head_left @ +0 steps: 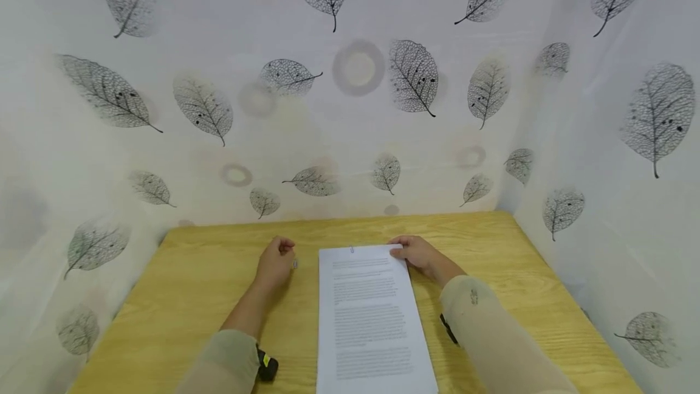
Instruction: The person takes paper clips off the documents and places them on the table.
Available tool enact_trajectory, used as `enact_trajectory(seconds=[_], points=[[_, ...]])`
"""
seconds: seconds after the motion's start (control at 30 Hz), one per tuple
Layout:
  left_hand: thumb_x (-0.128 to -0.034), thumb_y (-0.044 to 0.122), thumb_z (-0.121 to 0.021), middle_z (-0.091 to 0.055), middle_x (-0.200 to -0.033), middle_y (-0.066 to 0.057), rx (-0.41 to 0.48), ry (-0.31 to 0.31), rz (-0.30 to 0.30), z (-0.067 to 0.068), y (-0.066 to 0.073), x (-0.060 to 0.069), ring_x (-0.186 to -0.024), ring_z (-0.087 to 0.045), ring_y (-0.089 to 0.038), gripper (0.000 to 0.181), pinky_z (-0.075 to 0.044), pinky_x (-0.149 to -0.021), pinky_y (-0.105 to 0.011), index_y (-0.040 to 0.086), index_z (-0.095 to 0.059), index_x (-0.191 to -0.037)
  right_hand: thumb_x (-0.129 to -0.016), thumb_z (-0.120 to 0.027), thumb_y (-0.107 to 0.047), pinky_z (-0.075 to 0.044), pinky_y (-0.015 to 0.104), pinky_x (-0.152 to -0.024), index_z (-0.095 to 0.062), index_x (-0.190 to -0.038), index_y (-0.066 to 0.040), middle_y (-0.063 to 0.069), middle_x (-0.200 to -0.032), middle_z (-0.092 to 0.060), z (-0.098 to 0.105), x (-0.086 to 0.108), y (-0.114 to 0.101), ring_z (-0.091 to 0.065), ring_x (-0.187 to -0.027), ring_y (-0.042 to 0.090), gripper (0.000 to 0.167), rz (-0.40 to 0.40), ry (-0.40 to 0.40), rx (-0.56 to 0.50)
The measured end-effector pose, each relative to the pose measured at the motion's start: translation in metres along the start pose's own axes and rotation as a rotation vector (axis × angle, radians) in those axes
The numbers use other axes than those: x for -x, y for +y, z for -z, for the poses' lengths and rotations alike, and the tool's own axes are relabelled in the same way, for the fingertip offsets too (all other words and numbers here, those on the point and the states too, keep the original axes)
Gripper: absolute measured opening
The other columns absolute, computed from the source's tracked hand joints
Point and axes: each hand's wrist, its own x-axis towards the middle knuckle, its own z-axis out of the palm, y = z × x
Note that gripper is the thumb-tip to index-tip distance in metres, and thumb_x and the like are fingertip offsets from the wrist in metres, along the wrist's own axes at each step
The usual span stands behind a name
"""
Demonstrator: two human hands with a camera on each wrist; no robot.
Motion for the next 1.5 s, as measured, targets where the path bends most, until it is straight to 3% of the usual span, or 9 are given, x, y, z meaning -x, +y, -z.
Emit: enact_trajectory(seconds=[0.13,0.3,0.57,0.73,0.97,1.23,1.5], points=[[-0.1050,0.008,-0.053,-0.063,-0.119,-0.013,0.044,0.010,-0.021,-0.014,0.017,0.002,-0.110,-0.059,-0.026,0.029,-0.049,-0.092,-0.031,0.000,-0.061,-0.132,-0.107,-0.065,-0.008,-0.058,0.027,-0.083,-0.066,-0.139,0.002,0.019,-0.131,-0.074,-0.002,0.002,-0.001,-0.071,-0.098,0.015,0.033,0.004,-0.003,0.008],[-0.1052,0.010,-0.054,-0.061,-0.116,-0.010,0.068,-0.028,-0.051,-0.035,0.041,0.005,-0.105,-0.058,-0.023,0.030,-0.049,-0.088,-0.032,0.000,-0.061,-0.132,-0.108,-0.065,-0.008,-0.058,0.026,-0.083,-0.067,-0.138,0.001,0.018,-0.131,-0.074,-0.003,0.005,-0.004,-0.071,-0.099,0.016,0.032,-0.007,0.007,0.007],[-0.0982,0.006,-0.065,-0.064,-0.119,-0.012,-0.139,-0.050,-0.233,-0.075,0.057,0.010,-0.113,-0.060,-0.027,0.027,-0.053,-0.102,-0.044,0.002,-0.064,-0.125,-0.107,-0.066,-0.008,-0.057,0.026,-0.082,-0.070,-0.133,0.000,0.016,-0.127,-0.076,-0.001,0.004,-0.002,-0.071,-0.096,0.015,0.028,-0.011,0.024,0.010],[-0.0974,0.008,-0.068,-0.067,-0.124,-0.015,-0.163,-0.040,-0.261,-0.091,0.060,0.009,-0.125,-0.061,-0.035,0.026,-0.053,-0.111,-0.052,0.003,-0.064,-0.122,-0.107,-0.065,-0.008,-0.057,0.026,-0.081,-0.069,-0.134,0.001,0.017,-0.127,-0.076,0.000,0.004,0.000,-0.071,-0.096,0.015,0.028,-0.003,0.016,0.006],[-0.1008,0.013,-0.069,-0.069,-0.128,-0.016,-0.189,-0.046,-0.249,-0.099,0.055,0.004,-0.129,-0.061,-0.037,0.025,-0.053,-0.111,-0.052,0.004,-0.064,-0.124,-0.106,-0.067,-0.007,-0.057,0.026,-0.082,-0.071,-0.133,0.001,0.017,-0.127,-0.076,-0.001,0.004,-0.001,-0.070,-0.097,0.016,0.029,0.003,0.022,0.013],[-0.1027,0.019,-0.071,-0.071,-0.130,-0.017,-0.155,-0.090,-0.222,-0.101,0.044,-0.008,-0.130,-0.066,-0.038,0.032,-0.051,-0.117,-0.054,0.002,-0.065,-0.130,-0.105,-0.067,-0.005,-0.056,0.024,-0.082,-0.071,-0.133,0.001,0.017,-0.127,-0.076,-0.002,0.001,-0.003,-0.070,-0.098,0.016,0.029,0.019,0.021,0.029],[-0.1008,0.020,-0.074,-0.079,-0.124,-0.010,-0.211,-0.130,-0.221,-0.101,0.039,-0.013,-0.123,-0.070,-0.034,0.021,-0.050,-0.111,-0.056,0.016,-0.070,-0.121,-0.105,-0.068,-0.006,-0.056,0.024,-0.082,-0.072,-0.132,0.001,0.017,-0.128,-0.076,-0.002,0.001,0.000,-0.070,-0.097,0.015,0.028,0.016,0.034,0.036]])
